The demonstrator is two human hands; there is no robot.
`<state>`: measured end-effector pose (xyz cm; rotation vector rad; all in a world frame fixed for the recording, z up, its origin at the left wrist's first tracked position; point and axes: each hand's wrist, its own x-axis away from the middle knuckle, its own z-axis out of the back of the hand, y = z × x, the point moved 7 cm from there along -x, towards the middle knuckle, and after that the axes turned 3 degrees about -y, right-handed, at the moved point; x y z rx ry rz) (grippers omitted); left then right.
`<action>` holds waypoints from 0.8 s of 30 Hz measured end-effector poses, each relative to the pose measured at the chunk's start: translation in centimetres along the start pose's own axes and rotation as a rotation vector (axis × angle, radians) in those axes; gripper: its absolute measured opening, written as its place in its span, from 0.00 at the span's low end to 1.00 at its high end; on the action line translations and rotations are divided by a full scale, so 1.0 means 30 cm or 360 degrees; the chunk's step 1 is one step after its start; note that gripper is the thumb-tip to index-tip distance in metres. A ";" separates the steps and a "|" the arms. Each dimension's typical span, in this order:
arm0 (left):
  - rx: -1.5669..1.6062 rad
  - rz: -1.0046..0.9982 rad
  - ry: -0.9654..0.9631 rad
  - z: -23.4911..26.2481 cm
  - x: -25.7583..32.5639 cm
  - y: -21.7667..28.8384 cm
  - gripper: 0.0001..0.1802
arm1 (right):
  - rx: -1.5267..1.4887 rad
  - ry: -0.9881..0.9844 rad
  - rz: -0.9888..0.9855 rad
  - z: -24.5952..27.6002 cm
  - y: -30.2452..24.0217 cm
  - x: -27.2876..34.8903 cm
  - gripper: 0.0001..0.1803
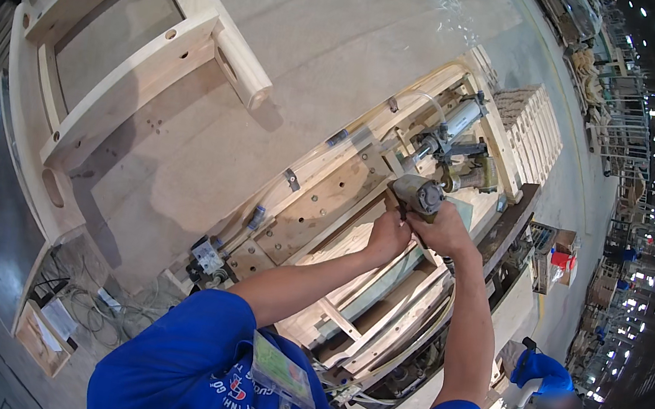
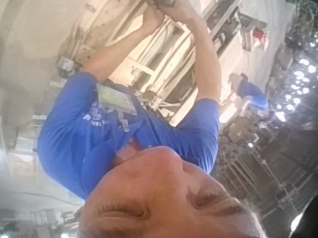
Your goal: The person assembles wooden chair frames by placing components into a jig, tapping them with a mallet, and fastening them with a pneumatic nail gun. The person repeats this sequence for multiple frames, moving each completed frame aside and loading a new one.
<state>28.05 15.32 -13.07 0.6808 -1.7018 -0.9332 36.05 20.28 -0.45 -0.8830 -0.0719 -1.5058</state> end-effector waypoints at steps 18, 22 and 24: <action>-0.0031 -0.0333 0.0028 0.060 0.164 0.056 0.15 | -0.0094 0.0045 -0.0303 -0.060 -0.082 0.158 0.17; -0.0234 -0.0101 -0.0336 0.124 0.365 -0.033 0.16 | -0.0720 -0.0017 0.0061 -0.207 -0.123 0.295 0.15; -0.0100 0.0049 -0.0446 0.171 0.463 -0.114 0.15 | -0.0528 -0.0070 0.0200 -0.288 -0.196 0.336 0.16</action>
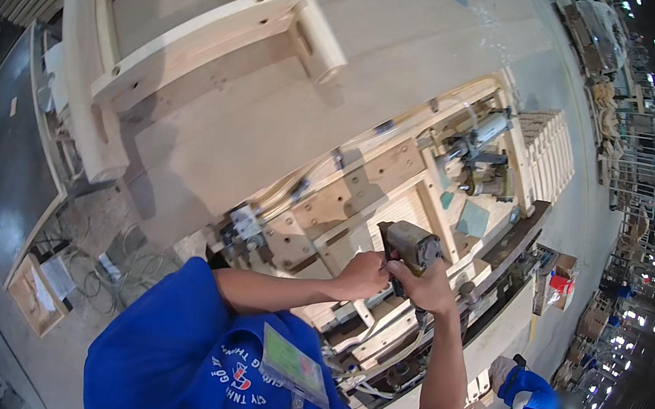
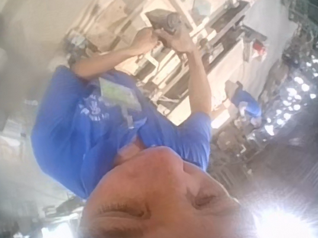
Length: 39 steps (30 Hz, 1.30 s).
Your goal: The person assembles wooden chair frames by placing components into a jig, tapping them with a mallet, and fastening them with a pneumatic nail gun. The person repeats this sequence for multiple frames, moving each completed frame aside and loading a new one.
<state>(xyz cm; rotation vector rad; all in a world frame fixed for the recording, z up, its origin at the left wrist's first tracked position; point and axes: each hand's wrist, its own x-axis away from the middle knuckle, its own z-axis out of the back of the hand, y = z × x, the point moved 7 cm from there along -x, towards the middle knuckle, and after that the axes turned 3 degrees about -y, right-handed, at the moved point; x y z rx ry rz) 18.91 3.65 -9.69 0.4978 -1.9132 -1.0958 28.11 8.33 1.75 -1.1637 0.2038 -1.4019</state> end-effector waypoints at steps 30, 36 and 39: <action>0.0411 0.0351 -0.0137 0.101 0.240 -0.184 0.14 | 0.0486 -0.0305 -0.0344 -0.314 -0.078 0.002 0.18; 0.0256 0.0155 -0.0240 0.101 0.309 -0.172 0.17 | 0.0197 0.0029 -0.0297 -0.283 -0.088 0.147 0.23; -0.0372 -0.0090 -0.0325 0.130 0.395 -0.037 0.17 | -0.0280 0.0322 -0.0533 -0.229 -0.043 0.379 0.19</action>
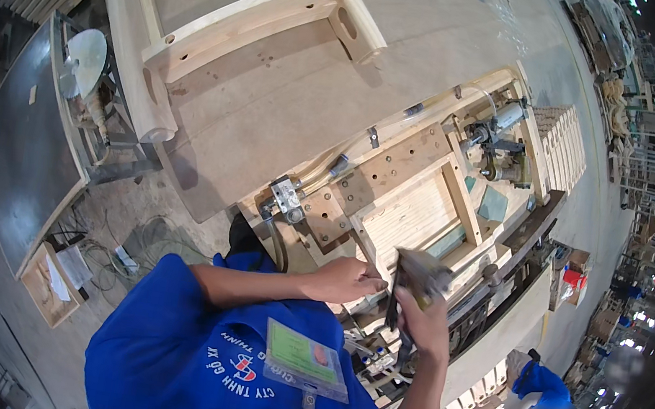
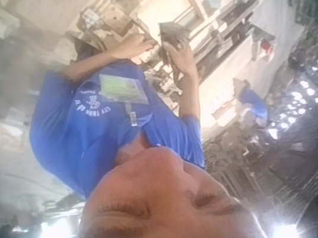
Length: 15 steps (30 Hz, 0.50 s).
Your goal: The person assembles wooden chair frames by placing components into a jig, tapping them with a mallet, and fastening them with a pneumatic nail gun. The person repeats this sequence for multiple frames, moving each completed frame aside and loading a new one.
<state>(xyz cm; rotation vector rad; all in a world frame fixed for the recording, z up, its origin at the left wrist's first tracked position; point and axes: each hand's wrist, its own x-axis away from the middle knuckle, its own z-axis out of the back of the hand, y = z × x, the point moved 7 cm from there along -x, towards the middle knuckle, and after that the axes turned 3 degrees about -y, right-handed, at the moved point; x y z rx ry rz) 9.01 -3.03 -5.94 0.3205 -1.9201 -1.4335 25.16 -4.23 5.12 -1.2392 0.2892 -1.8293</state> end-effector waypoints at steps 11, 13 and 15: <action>0.0183 -0.0503 0.0960 0.532 0.264 0.236 0.20 | 0.0078 0.1464 -0.0588 0.397 0.807 0.775 0.24; -0.0033 -0.0455 0.0795 0.431 0.238 0.147 0.21 | 0.0820 0.1602 -0.0642 0.407 0.926 0.816 0.28; -0.0282 -0.0321 0.0678 0.338 0.245 0.155 0.20 | 0.0836 0.1613 -0.0851 0.358 1.024 0.823 0.30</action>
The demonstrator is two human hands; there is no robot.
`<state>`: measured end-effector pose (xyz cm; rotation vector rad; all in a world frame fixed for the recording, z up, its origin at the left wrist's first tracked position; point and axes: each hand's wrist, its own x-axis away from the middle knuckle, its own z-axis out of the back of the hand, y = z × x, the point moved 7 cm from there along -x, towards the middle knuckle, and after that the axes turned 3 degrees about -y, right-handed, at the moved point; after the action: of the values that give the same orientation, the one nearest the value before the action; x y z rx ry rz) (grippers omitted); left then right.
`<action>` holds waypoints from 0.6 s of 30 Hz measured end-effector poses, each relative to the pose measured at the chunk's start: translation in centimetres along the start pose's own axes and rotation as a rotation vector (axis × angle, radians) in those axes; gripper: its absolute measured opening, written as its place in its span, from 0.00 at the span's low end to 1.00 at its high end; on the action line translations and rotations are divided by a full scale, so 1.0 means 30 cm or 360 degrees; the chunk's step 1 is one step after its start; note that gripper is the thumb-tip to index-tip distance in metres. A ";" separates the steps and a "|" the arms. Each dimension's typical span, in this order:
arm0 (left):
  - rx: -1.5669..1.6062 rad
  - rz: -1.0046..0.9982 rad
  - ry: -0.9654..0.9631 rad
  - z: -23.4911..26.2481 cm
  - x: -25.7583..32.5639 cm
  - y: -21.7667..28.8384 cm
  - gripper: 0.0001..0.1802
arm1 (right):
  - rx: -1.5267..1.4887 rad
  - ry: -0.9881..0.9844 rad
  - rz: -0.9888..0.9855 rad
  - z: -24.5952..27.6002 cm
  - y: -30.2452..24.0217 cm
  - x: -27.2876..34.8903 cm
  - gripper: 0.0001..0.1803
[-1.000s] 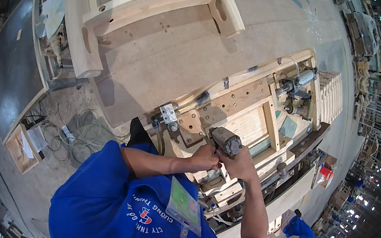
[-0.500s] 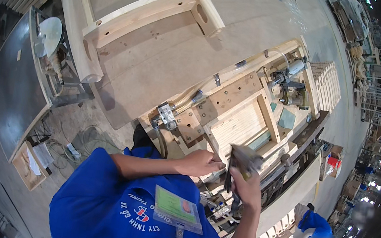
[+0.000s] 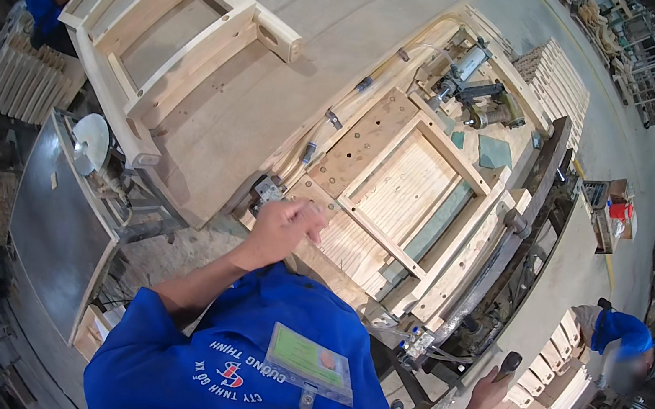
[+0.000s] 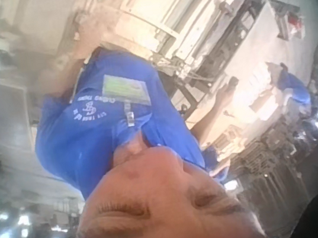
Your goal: The person assembles wooden chair frames by placing components into a jig, tapping them with a mallet, and fastening them with a pneumatic nail gun. The person repeats this sequence for multiple frames, moving each completed frame aside and loading a new one.
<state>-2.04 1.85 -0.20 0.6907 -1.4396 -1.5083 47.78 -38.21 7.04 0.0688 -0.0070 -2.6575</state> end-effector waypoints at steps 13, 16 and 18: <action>-0.1041 -0.0846 -0.0555 -0.503 -0.038 0.165 0.17 | -0.0106 0.0540 0.0058 -0.106 -0.043 0.273 0.32; -0.1220 -0.0919 -0.0719 -0.611 -0.122 0.063 0.26 | -0.1328 -0.0013 0.0233 -0.133 -0.320 0.429 0.22; -0.1333 -0.0843 -0.0900 -0.657 -0.156 0.008 0.25 | -0.1538 -0.0190 0.0314 -0.146 -0.431 0.532 0.17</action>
<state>17.24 -3.03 -4.05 0.1065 -0.8468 -2.6353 27.88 -34.15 1.70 -0.3811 1.1380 -2.1968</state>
